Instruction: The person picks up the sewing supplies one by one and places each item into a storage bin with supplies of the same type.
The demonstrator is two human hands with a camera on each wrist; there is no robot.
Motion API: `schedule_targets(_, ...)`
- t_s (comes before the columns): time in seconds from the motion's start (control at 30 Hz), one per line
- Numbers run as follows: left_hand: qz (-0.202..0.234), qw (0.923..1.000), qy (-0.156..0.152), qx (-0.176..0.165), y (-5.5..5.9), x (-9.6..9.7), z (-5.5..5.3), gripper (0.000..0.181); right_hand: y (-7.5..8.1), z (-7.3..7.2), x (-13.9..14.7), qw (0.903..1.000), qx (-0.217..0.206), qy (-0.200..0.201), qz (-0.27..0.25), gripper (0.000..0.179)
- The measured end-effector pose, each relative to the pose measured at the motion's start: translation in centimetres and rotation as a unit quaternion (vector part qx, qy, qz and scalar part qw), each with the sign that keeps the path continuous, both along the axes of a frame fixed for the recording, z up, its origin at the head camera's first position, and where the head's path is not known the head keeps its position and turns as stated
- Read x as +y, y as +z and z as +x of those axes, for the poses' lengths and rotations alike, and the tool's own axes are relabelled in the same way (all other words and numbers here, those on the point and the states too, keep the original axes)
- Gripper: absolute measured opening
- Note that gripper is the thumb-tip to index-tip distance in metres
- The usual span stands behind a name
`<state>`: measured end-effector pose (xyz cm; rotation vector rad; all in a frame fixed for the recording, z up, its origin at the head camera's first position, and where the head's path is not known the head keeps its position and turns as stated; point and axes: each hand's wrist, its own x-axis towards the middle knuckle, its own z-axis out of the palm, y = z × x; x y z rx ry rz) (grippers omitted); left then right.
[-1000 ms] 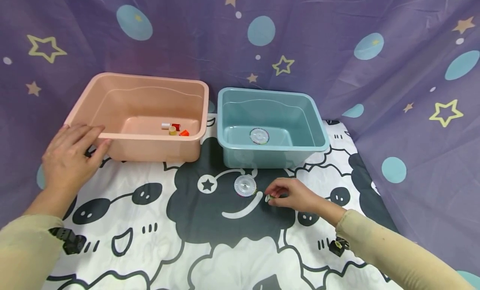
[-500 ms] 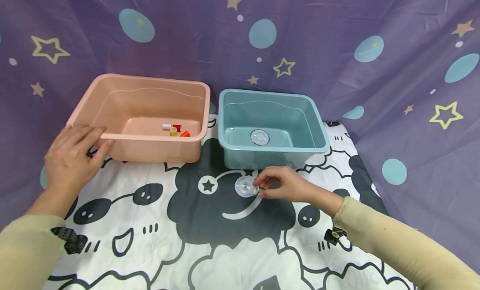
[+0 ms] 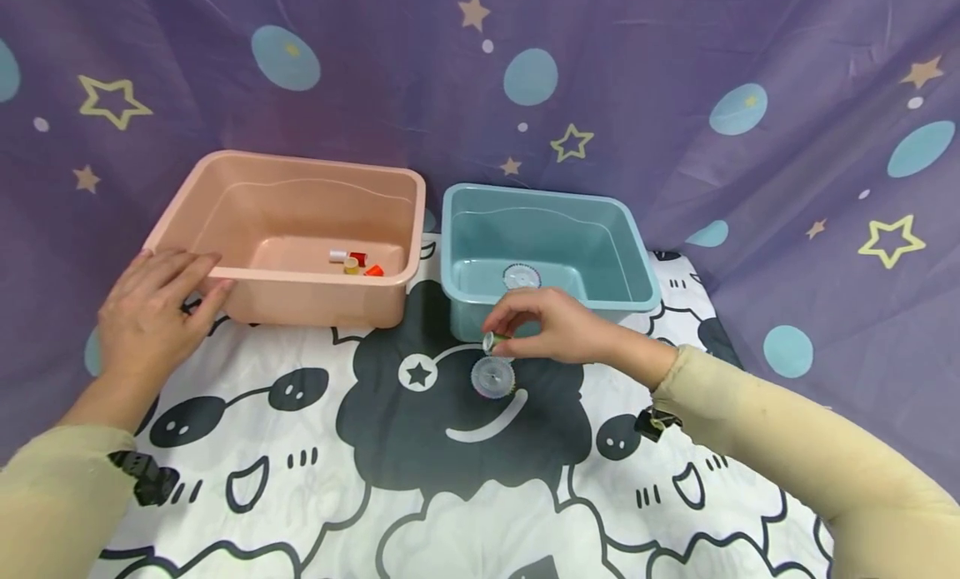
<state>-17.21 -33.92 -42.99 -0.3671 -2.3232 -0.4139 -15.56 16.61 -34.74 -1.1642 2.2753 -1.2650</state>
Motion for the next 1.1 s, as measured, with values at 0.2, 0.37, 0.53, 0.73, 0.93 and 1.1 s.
schedule_targets(0.2, 0.001, 0.9999, -0.006, 0.009, 0.1, -0.2, -0.1, 0.075, 1.7, -1.9, -1.8, 0.9994, 0.027, 0.015, 0.013, 0.024)
schedule_targets(0.37, -0.004, 0.9998, -0.01, 0.014, 0.1, -0.3, -0.1, 0.073, 3.2, -3.2, -3.4, 0.9973, 0.057, 0.019, 0.044, 0.023)
schedule_targets(0.53, -0.01, 0.9998, -0.011, 0.014, -0.1, -0.3, 0.0, 0.072, 4.3, -4.5, -5.1, 0.9941, 0.081, 0.036, 0.062, 0.023)
schedule_targets(0.73, -0.008, 0.9998, -0.012, 0.01, -0.2, -0.3, 0.0, 0.073, 5.3, -5.9, -7.1, 0.9914, 0.095, 0.059, 0.068, 0.024)
schedule_targets(0.93, -0.011, 0.9999, -0.007, -0.001, -0.1, -0.3, 0.2, 0.074, 6.4, -7.2, -9.2, 0.9862, 0.12, 0.076, 0.085, 0.025)
schedule_targets(1.1, -0.01, 0.9999, -0.007, 0.004, 0.0, -0.5, 0.2, 0.076, 7.2, -8.6, -10.8, 0.9806, 0.143, 0.08, 0.107, 0.024)
